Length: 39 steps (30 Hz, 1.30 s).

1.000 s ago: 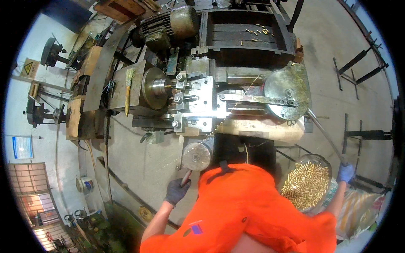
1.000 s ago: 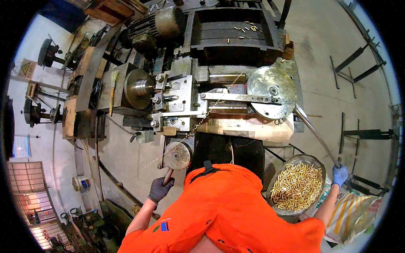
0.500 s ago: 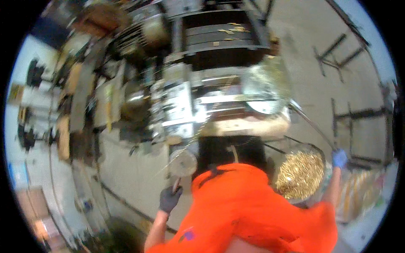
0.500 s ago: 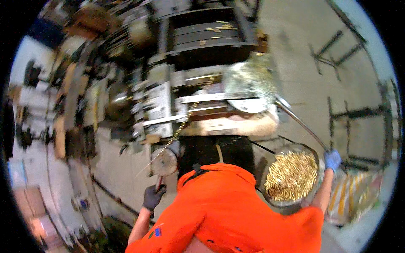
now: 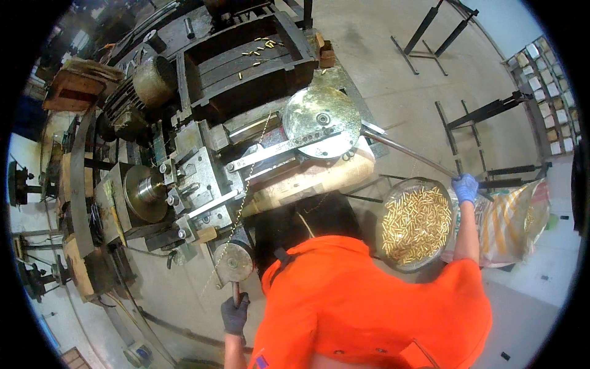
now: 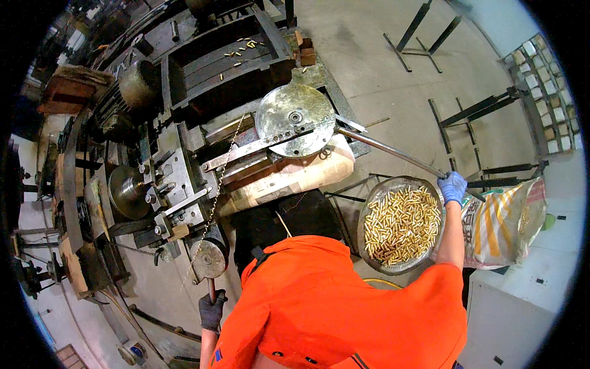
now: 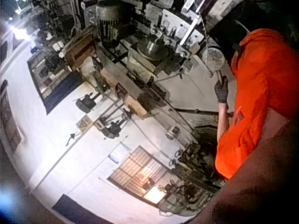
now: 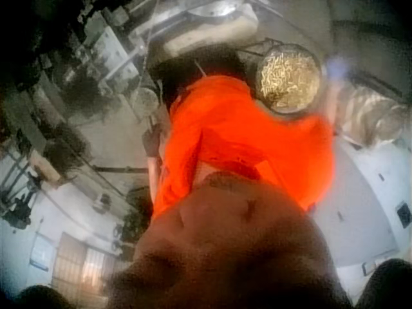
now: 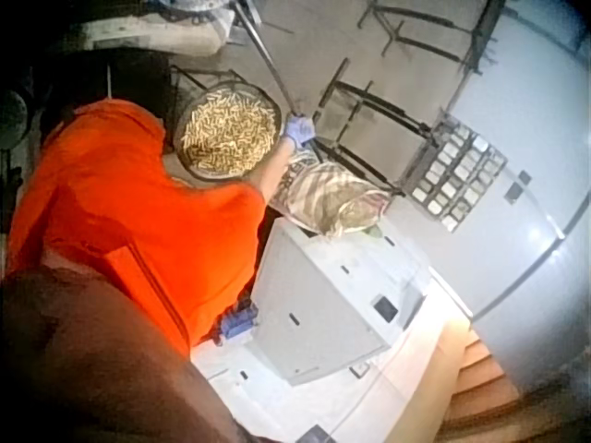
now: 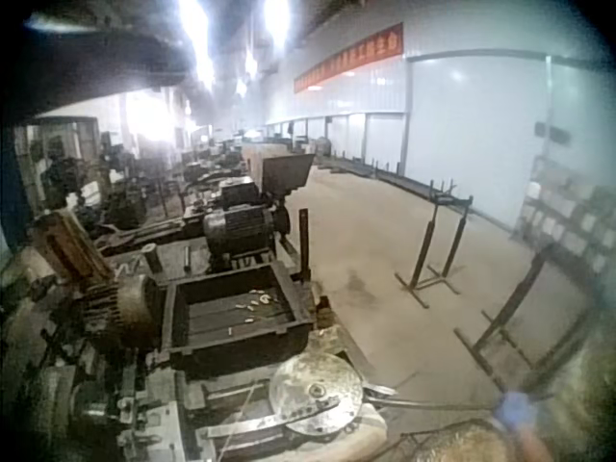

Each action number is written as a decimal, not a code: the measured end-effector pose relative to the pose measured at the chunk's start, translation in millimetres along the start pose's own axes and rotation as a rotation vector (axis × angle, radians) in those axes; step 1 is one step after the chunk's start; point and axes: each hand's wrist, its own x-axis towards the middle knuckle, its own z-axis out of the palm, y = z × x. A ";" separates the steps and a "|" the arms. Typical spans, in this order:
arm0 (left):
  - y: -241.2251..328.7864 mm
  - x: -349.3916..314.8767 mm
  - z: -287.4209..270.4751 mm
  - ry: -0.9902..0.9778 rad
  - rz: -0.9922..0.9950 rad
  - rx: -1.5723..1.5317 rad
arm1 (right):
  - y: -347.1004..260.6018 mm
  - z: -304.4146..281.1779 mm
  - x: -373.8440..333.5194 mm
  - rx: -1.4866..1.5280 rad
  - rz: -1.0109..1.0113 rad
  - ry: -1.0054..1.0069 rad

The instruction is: The person operates a machine in a workshop, using a long metal rod to manipulate a rotating circular component. They then retrieve a wrench from a nearby table and use it to tighten a bolt on the machine's rotating part. The person continues to adjust the machine using the wrench and the metal rod.

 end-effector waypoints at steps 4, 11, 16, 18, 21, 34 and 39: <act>0.3 0.0 -2.9 -0.014 -0.006 0.041 | 2.0 0.8 -4.1 0.015 -0.019 0.040; -1.8 1.2 1.7 -0.005 -0.024 0.017 | 0.6 -5.4 -6.3 -0.016 -0.032 0.020; 2.0 -0.6 1.4 -0.017 -0.001 0.045 | 6.7 -2.5 -5.7 -0.033 -0.034 0.029; -6.5 -0.2 3.7 -0.014 0.014 0.101 | 14.2 12.4 -1.8 -0.045 -0.055 0.014; 11.3 -2.5 -5.8 -0.030 -0.023 0.216 | 21.3 20.9 -1.4 -0.059 -0.026 -0.063; 30.5 -6.1 -6.4 -0.043 -0.045 0.147 | 12.3 9.0 -9.6 -0.031 0.008 -0.029; 18.6 -4.9 -6.4 -0.035 -0.027 0.203 | 11.8 8.7 -11.9 0.013 0.033 -0.064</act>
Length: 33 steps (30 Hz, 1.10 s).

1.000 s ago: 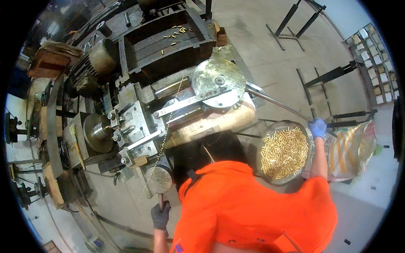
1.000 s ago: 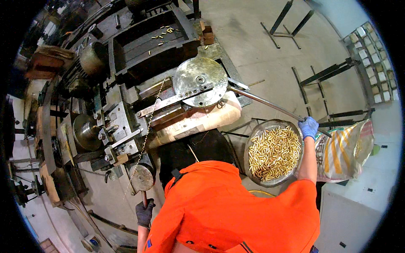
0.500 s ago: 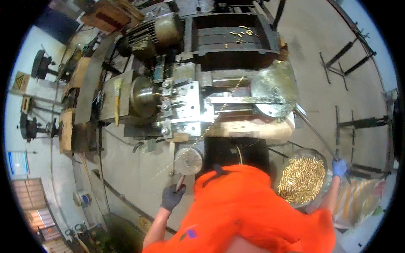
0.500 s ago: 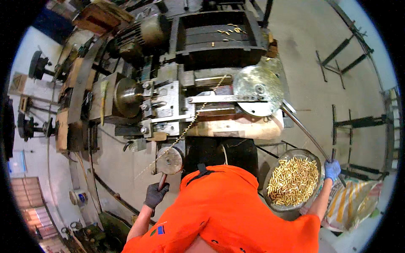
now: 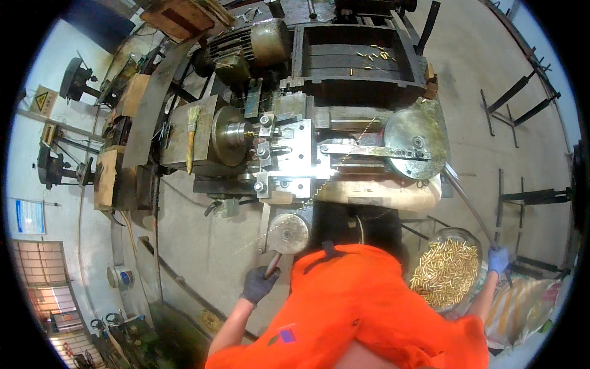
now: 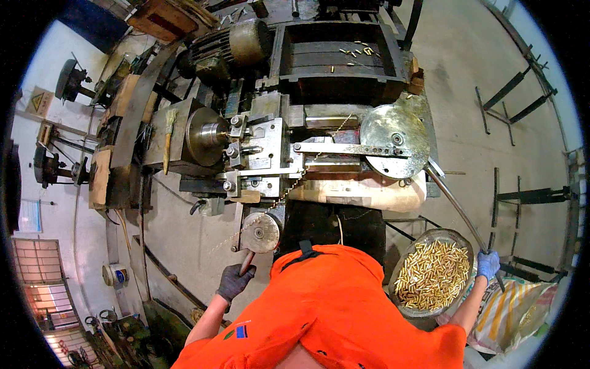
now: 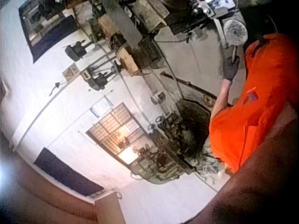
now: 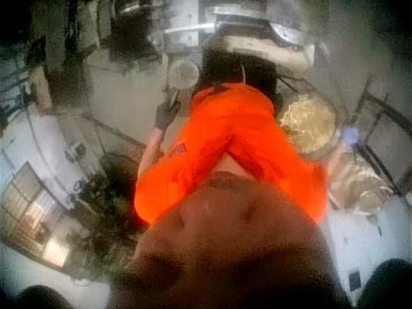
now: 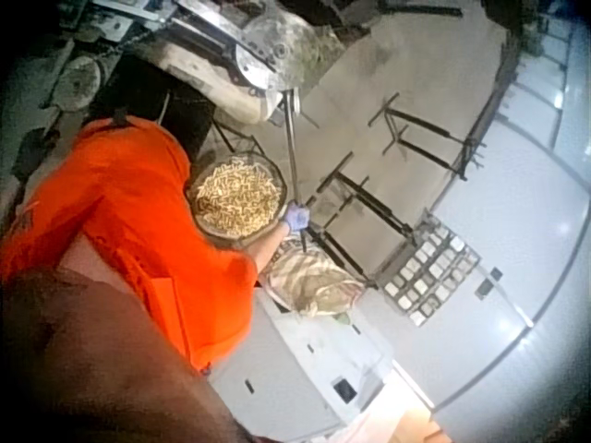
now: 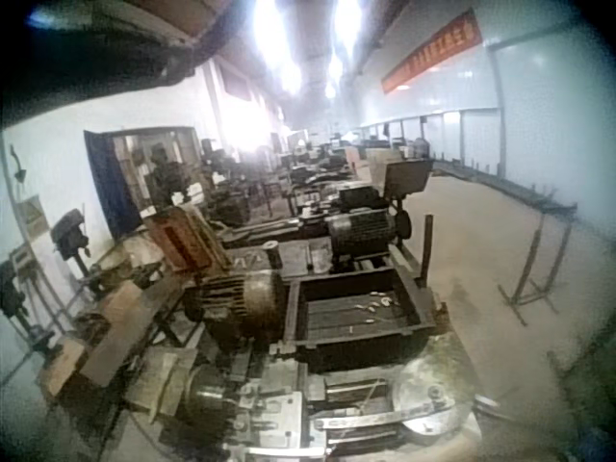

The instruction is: The person operates a machine in a workshop, using a long metal rod to manipulate a rotating circular component. They then retrieve a wrench from a nearby table and use it to tighten a bolt on the machine's rotating part. The person continues to adjust the machine using the wrench and the metal rod.

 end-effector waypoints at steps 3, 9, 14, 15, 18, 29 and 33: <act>6.1 0.6 -1.7 -0.006 -0.014 0.005 | 2.0 1.2 1.4 -0.007 0.014 -0.027; 7.7 -0.7 -3.0 -0.011 -0.025 -0.035 | 1.9 2.8 -3.2 -0.057 0.007 -0.027; 6.8 -0.2 -1.3 -0.003 -0.018 -0.024 | 0.7 1.9 -7.0 -0.037 0.047 -0.029; 6.6 -0.8 -1.5 -0.003 -0.017 -0.022 | -0.8 1.4 -7.7 -0.042 0.054 -0.034; 8.4 -1.1 -2.8 -0.007 -0.014 -0.025 | 7.9 8.5 -6.6 -0.015 0.036 -0.034; -7.7 8.4 4.5 0.020 0.058 0.031 | 40.7 37.5 -15.6 -0.032 -0.065 0.028; -10.2 3.4 7.1 0.024 0.016 -0.112 | 7.6 5.5 -22.1 -0.058 0.000 -0.036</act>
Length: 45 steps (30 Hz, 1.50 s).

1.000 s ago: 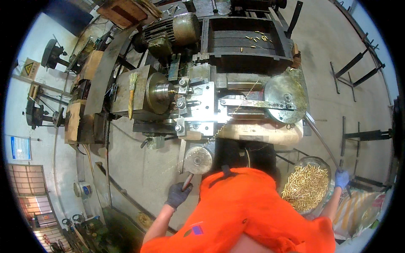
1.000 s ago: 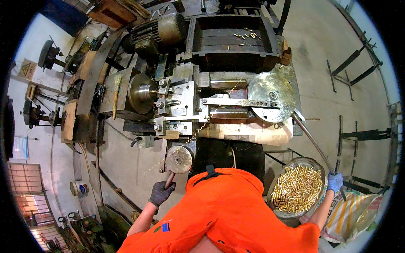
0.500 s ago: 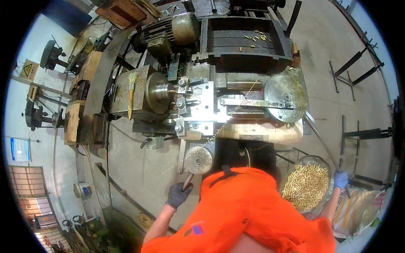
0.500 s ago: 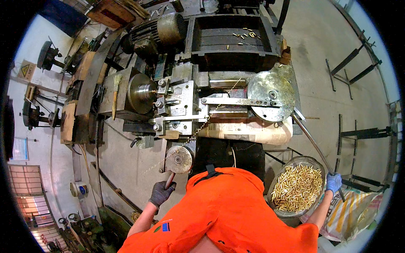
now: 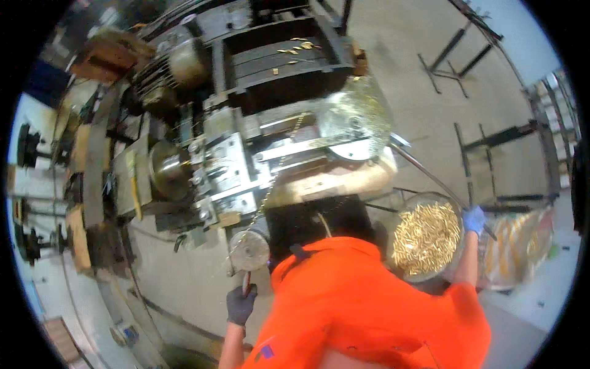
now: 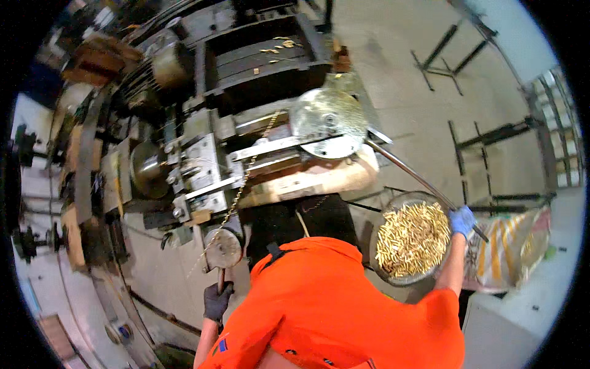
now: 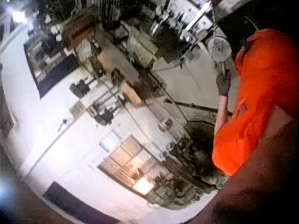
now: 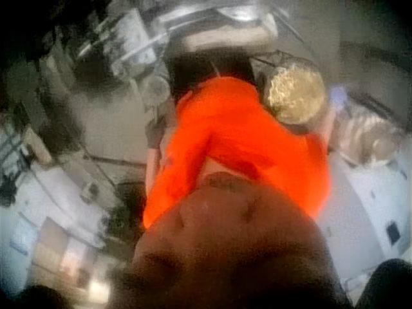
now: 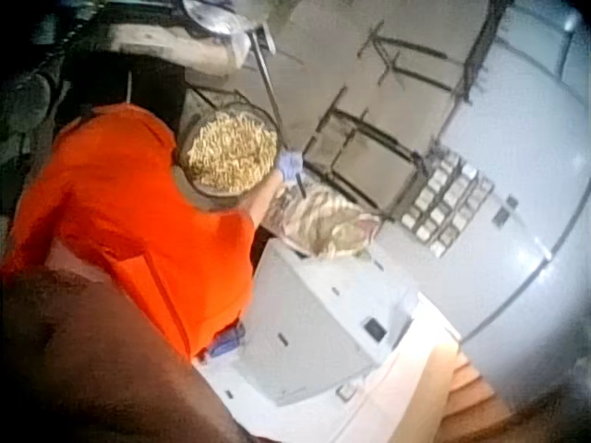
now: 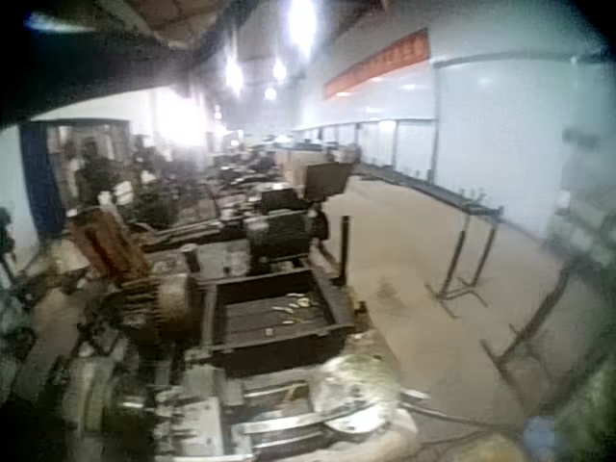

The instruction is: The person operates a machine in a workshop, using a long metal rod to manipulate a rotating circular component. They then retrieve a wrench from a nearby table and use it to tighten a bolt on the machine's rotating part. The person continues to adjust the machine using the wrench and the metal rod.

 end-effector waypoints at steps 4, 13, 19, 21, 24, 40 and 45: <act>-4.2 3.4 0.8 0.003 0.003 0.010 | -12.6 -16.2 -12.8 0.036 0.058 0.005; 1.1 4.2 -2.7 -0.015 -0.011 0.003 | -6.0 -6.0 -17.7 0.076 0.086 -0.014; -4.6 -0.4 -3.5 0.001 0.082 0.021 | -14.7 -12.0 -23.5 0.029 0.037 0.060; 5.0 2.8 -7.7 -0.026 0.042 0.182 | -10.3 -12.1 -27.8 0.138 0.056 0.020; 20.1 4.1 -13.4 -0.061 -0.007 0.087 | 1.6 1.6 -24.9 0.139 0.091 -0.009; 7.9 -0.7 -6.2 -0.004 0.014 0.127 | -21.0 -27.7 -40.2 0.158 0.126 -0.066; 8.3 0.9 -6.2 -0.006 0.022 0.148 | -4.6 -7.0 -35.7 0.076 0.138 -0.060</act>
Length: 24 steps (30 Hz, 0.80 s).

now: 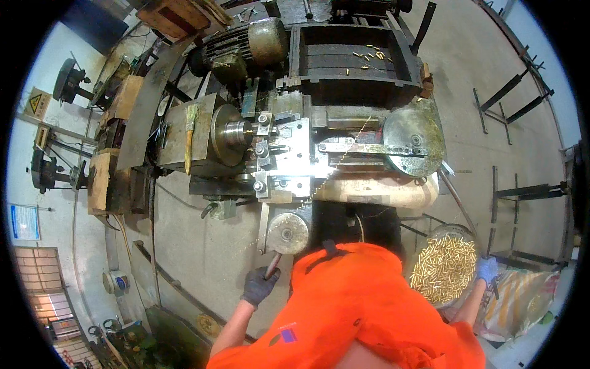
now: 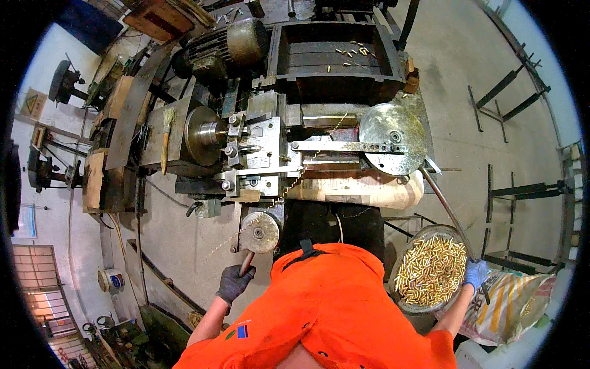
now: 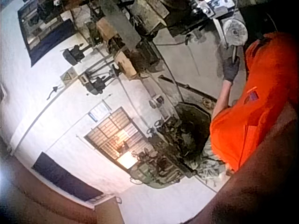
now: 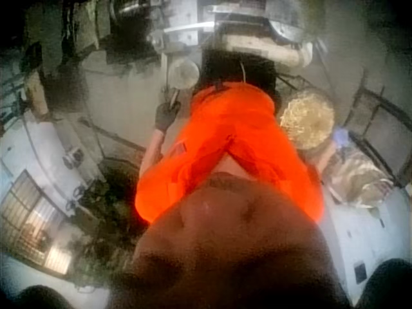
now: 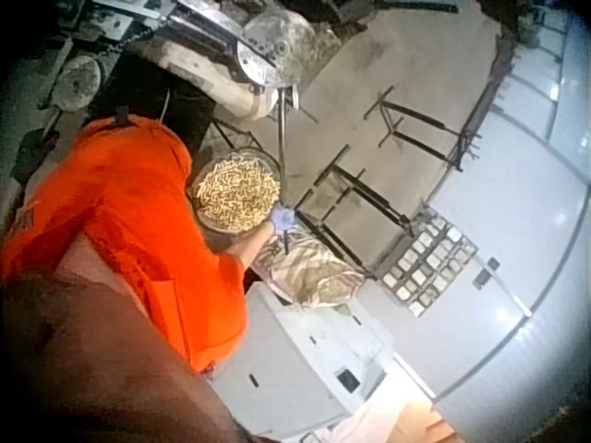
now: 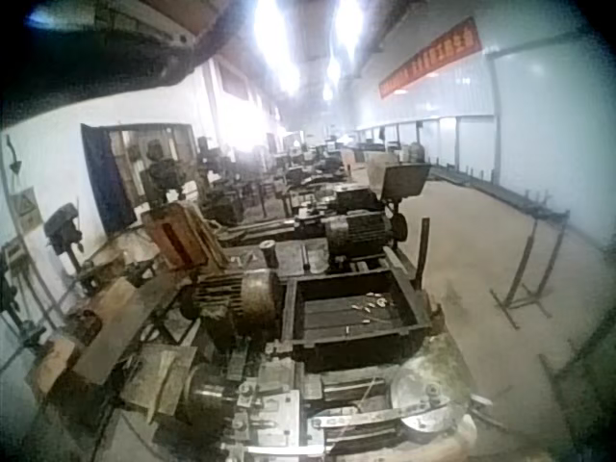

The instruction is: The person operates a machine in a workshop, using a long metal rod to manipulate a rotating circular component. They then retrieve a wrench from a nearby table and use it to tighten a bolt on the machine's rotating part. The person continues to adjust the machine using the wrench and the metal rod.

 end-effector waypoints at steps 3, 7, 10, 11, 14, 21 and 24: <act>4.8 0.3 -2.8 -0.012 -0.008 -0.006 | 10.5 11.9 4.3 -0.009 0.019 -0.009; 0.2 -0.7 -1.9 -0.011 -0.006 -0.026 | -1.9 0.3 -6.8 -0.007 0.000 -0.012; 3.7 0.5 -5.0 -0.029 0.000 0.015 | -3.7 -2.1 -11.3 0.023 0.030 0.004; 3.2 0.3 -5.1 -0.031 -0.004 0.001 | -3.9 -3.3 -13.5 0.011 0.018 0.015; 0.7 -0.2 -4.3 -0.029 -0.015 -0.037 | -10.1 -12.4 -24.6 -0.002 -0.026 0.041; 3.5 -1.1 -4.7 -0.053 -0.061 -0.075 | -2.6 -3.1 -64.8 -0.037 -0.054 0.106; 3.9 -0.7 -4.9 -0.059 -0.032 -0.038 | -7.9 -2.1 -61.9 0.098 -0.001 0.022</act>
